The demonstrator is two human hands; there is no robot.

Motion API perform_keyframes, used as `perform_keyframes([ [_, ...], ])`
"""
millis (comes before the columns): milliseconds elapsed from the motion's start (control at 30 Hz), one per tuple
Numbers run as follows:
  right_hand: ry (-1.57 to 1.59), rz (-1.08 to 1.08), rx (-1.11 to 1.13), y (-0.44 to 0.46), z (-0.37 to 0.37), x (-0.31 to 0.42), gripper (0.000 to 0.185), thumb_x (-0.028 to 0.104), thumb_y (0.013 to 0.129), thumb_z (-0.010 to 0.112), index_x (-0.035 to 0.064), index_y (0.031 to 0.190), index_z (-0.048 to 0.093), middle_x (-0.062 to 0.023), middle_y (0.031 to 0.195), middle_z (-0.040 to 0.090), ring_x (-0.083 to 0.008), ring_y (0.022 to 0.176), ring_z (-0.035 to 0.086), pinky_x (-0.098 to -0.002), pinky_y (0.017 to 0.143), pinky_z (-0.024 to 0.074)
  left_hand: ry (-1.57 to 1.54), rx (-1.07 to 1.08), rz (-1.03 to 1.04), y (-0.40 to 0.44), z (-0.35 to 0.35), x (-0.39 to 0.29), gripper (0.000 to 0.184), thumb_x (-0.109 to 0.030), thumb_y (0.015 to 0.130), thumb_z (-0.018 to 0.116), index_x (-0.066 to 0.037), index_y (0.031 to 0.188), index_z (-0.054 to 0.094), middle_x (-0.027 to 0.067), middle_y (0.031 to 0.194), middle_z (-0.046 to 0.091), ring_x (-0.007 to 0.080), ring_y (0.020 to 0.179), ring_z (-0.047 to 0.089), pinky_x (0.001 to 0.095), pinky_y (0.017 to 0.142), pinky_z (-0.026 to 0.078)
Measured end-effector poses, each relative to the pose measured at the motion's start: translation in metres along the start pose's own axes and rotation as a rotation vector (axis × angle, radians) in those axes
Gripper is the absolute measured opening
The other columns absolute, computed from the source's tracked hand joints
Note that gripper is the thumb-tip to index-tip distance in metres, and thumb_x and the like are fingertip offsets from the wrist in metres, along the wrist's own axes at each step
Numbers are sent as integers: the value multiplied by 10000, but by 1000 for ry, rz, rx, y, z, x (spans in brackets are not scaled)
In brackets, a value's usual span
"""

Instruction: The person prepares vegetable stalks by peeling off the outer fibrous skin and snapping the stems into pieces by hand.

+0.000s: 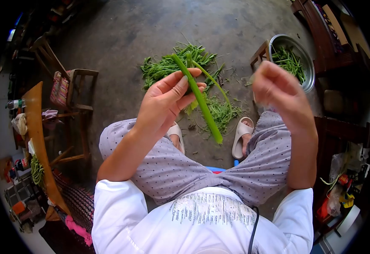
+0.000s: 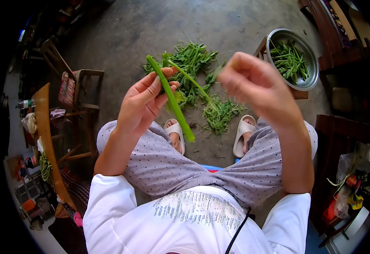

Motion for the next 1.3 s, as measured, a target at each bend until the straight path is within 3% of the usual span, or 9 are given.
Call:
perform_keyframes([
  [133, 29, 313, 279, -11, 30, -29, 253, 287, 938, 561, 37, 897, 573, 25, 695, 507, -46, 603, 470, -206, 512, 359, 24, -100, 63, 4, -2, -1, 288, -137, 958, 499, 37, 1183, 547, 108, 1128, 589, 196, 1002, 604, 318, 922, 497],
  [267, 107, 356, 399, -18, 44, -50, 252, 274, 956, 533, 34, 945, 607, 49, 643, 473, -39, 568, 424, -206, 501, 337, 88, -67, 45, 8, 10, 1, 283, -136, 956, 506, 17, 1191, 546, 117, 1135, 578, 198, 1003, 606, 317, 921, 502],
  [567, 585, 67, -1, -38, -64, -47, 362, 289, 946, 540, -22, 1129, 556, 42, 656, 482, -30, 549, 415, -169, 494, 331, 218, -61, 79, 18, 14, 8, 349, -117, 934, 541, -68, 1263, 435, 97, 1123, 574, 147, 921, 618, 264, 815, 538],
  [633, 748, 97, -342, -38, -88, -55, 379, 275, 948, 534, -24, 1181, 534, 33, 662, 477, -26, 545, 414, -162, 497, 329, 216, -52, 35, 18, 16, 10, 385, -127, 917, 574, -64, 1274, 444, 92, 1123, 590, 111, 859, 610, 231, 761, 535],
  [667, 757, 96, -340, -38, -89, -61, 379, 275, 948, 534, -24, 1181, 534, 33, 662, 477, -26, 545, 414, -162, 497, 329, 224, -55, 32, 19, 16, 10, 385, -127, 917, 574, -64, 1274, 444, 92, 1123, 590, 111, 859, 610, 231, 761, 535],
  [800, 552, 187, -364, -31, -58, -61, 341, 214, 946, 536, -4, 1208, 536, 34, 711, 488, -32, 615, 451, -153, 541, 360, 305, 0, 19, 18, 24, 12, 324, -156, 892, 626, -26, 1174, 533, 42, 953, 582, 99, 803, 605, 229, 703, 530],
  [1067, -382, -341, -95, -24, 3, -17, 492, 3, 787, 691, 30, 1253, 535, -2, 824, 502, -71, 707, 453, -195, 631, 395, 464, 186, 89, 9, 38, 16, 314, -115, 897, 612, -11, 1177, 512, 29, 932, 582, 57, 768, 568, 201, 634, 510],
  [1267, -481, -337, -104, -19, 10, -13, 210, -19, 759, 699, 20, 957, 639, -44, 792, 552, -105, 689, 523, -221, 615, 423, 640, 177, 137, 1, 40, 11, 238, -9, 861, 605, -40, 1092, 554, 26, 883, 605, 76, 776, 574, 209, 656, 507],
  [1300, -473, -312, -122, -19, 10, -15, 162, -23, 751, 705, 10, 894, 635, -51, 788, 563, -109, 683, 534, -225, 611, 428, 790, 175, 268, 2, 40, 8, 242, 7, 844, 614, -38, 1076, 563, 36, 886, 612, 93, 771, 580, 219, 655, 507],
])
Point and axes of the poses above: each hand's wrist, its own y-axis towards the middle knuckle, its own z-axis out of the palm, x = y × z, the point moved 2 cm from there along y, towards the middle knuckle
